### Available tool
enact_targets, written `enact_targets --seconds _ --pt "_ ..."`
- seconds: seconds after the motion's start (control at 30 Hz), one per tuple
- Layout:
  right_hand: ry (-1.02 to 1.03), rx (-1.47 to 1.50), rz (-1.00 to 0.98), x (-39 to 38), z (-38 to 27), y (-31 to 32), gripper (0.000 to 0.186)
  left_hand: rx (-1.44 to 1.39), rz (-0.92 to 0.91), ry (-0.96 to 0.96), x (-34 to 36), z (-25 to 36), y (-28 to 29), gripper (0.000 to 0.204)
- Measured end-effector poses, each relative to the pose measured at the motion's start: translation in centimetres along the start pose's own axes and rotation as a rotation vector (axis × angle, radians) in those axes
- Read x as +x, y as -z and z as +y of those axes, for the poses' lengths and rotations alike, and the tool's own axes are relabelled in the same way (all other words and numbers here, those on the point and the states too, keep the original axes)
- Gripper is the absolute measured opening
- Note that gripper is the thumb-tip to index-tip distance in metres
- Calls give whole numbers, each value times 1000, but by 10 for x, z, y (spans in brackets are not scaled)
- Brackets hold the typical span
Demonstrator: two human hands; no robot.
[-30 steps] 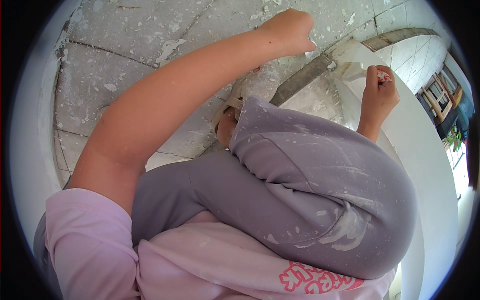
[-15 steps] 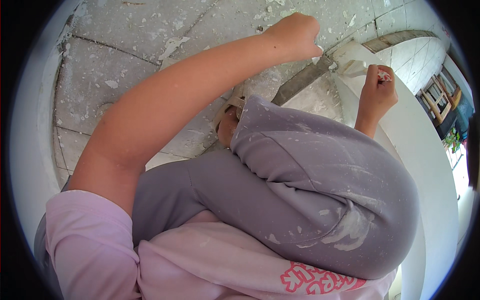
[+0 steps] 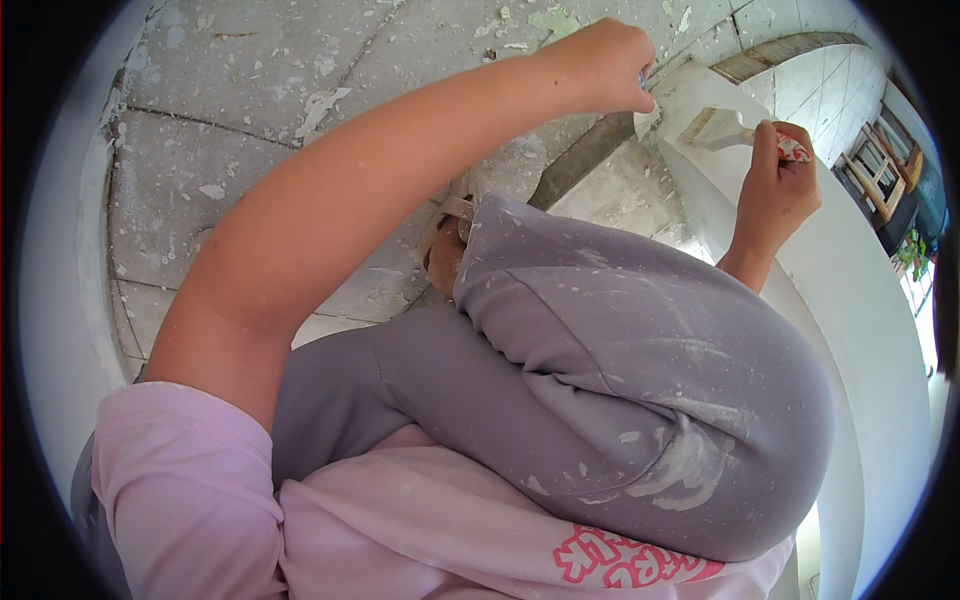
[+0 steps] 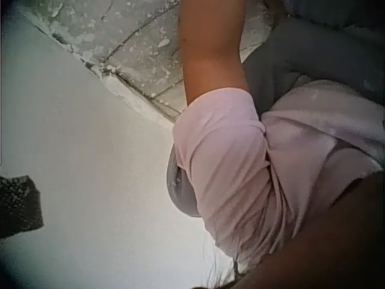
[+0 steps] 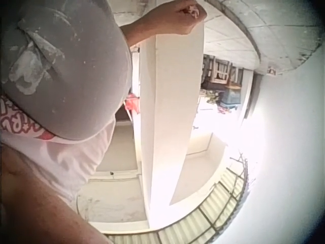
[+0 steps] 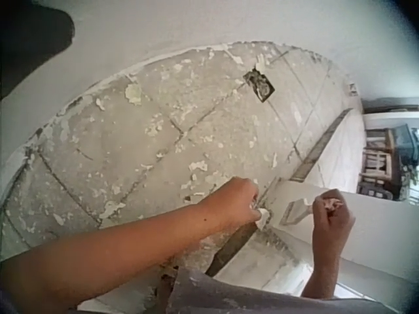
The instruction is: Scrape and apply compound to patch a damaged area at the base of a wall.
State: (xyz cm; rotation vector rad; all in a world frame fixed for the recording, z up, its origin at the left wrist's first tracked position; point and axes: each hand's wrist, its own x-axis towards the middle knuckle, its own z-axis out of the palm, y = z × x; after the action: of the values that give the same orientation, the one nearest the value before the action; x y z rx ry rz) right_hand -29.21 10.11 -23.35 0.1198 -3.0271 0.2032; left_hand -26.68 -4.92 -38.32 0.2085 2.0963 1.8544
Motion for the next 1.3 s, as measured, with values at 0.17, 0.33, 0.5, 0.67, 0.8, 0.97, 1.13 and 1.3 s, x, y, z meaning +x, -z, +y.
enact_targets --seconds 0.17,0.33,0.5,0.67,0.8,0.97,1.13,1.3 --pt "-5 26 6 0 8 -1 11 82 85 -197 21 -28 -4 29" --pt "-51 33 11 -2 13 1 10 -121 -29 -47 16 -23 4 29" --pt "-42 79 26 -2 13 -1 10 -27 55 -93 25 -35 -2 25" --pt "-43 81 34 -1 15 -2 10 -62 -7 -51 23 -29 1 25" --pt "-63 115 24 1 17 -2 10 -105 69 -88 22 -29 -1 22" --pt "-61 100 23 1 18 -2 10 -73 98 -76 25 -28 -3 21" --pt "-29 98 -2 5 14 -5 12 -74 142 95 35 -31 -6 22" --pt "-21 103 -56 10 15 -12 14 -15 136 73 43 -34 -8 23"
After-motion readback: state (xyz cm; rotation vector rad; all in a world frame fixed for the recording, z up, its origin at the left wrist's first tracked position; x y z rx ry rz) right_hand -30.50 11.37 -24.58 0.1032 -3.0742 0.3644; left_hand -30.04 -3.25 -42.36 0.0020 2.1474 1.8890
